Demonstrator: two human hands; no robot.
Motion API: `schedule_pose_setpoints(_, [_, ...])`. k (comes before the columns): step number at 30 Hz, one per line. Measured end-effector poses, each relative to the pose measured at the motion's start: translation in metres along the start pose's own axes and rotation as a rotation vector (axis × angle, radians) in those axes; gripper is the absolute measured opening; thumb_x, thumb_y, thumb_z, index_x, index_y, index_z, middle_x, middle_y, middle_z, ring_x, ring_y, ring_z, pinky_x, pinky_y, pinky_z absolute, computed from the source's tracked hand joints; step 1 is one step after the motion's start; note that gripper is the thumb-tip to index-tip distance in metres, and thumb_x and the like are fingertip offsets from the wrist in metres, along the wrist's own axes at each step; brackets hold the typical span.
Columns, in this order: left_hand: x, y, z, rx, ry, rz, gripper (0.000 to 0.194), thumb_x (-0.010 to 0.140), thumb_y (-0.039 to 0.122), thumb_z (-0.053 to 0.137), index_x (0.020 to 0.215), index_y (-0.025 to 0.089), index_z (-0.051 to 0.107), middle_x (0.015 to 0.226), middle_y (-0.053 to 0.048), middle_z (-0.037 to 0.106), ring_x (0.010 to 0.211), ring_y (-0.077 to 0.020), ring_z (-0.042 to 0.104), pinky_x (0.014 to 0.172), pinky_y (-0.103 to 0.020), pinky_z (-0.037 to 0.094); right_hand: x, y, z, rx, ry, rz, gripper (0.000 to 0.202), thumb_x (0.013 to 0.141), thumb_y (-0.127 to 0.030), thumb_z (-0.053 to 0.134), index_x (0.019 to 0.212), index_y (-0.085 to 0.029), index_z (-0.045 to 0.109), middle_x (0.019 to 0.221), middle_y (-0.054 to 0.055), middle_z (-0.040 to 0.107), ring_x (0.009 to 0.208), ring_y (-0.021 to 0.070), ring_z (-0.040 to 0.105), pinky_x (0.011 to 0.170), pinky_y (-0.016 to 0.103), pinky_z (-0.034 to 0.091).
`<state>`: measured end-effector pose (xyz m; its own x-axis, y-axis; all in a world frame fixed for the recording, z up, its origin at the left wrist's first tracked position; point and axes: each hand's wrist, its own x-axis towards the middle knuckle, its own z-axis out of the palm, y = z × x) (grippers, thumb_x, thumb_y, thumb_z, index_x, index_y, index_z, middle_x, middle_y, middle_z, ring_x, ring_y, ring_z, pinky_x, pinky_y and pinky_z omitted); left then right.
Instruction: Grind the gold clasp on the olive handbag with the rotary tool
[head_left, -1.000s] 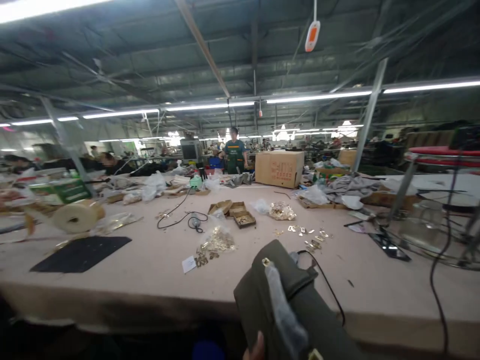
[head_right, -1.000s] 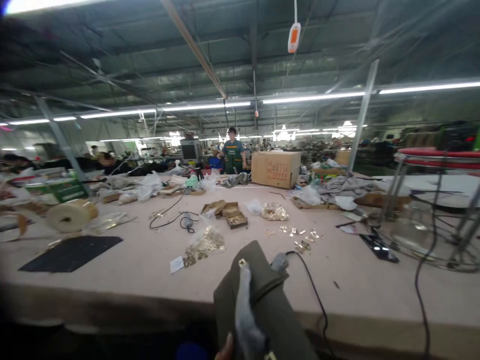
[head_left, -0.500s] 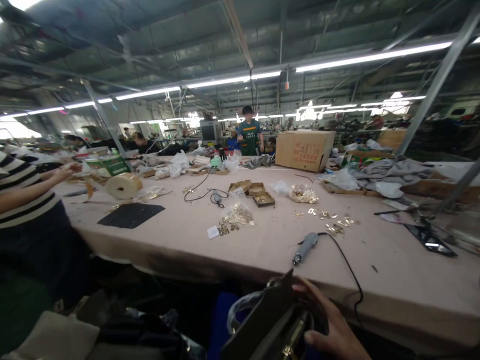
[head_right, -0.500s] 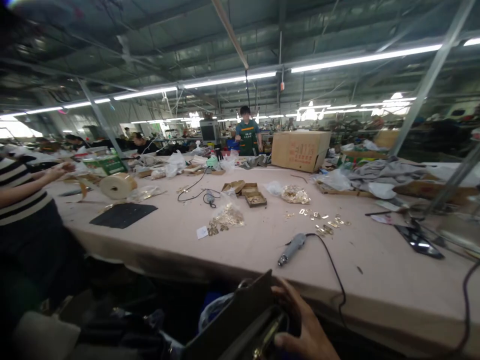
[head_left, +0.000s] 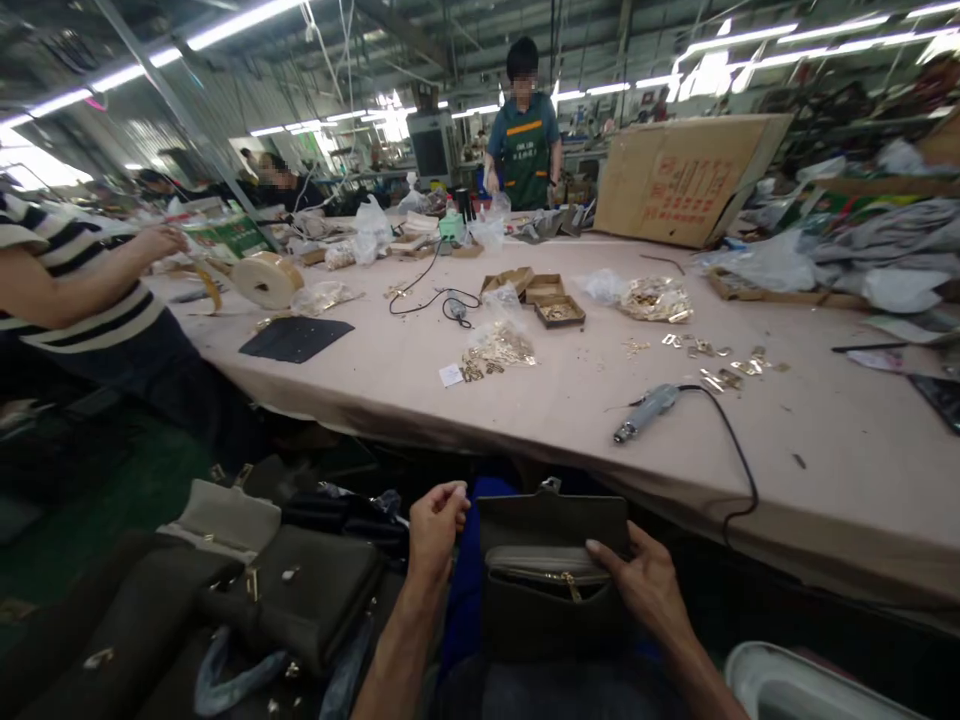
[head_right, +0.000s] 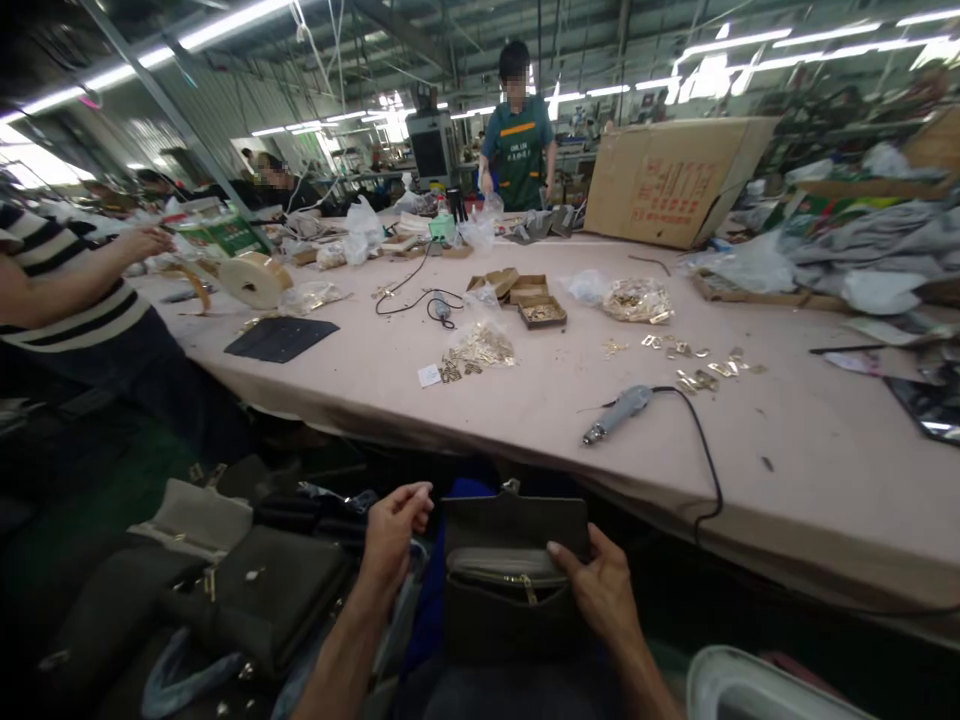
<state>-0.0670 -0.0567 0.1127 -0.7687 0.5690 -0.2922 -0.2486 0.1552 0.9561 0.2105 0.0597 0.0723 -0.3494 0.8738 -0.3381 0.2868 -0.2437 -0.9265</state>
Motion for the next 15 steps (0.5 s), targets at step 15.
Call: schedule_pose_setpoints(15, [-0.026, 0.019, 0.098, -0.143, -0.327, -0.277, 0.062, 0.061, 0.044, 0.089, 0.102, 0.001, 0.071, 0.079, -0.019, 0.074, 0.062, -0.0244, 0.072, 0.054, -0.027, 0.057, 0.013, 0.001, 0.013, -0.096, 0.029, -0.009, 0.054, 0.073, -0.058, 0.077, 0.108, -0.016, 0.071, 0.101, 0.009, 0.073, 0.094, 0.0301, 0.069, 0.081, 0.036, 0.057])
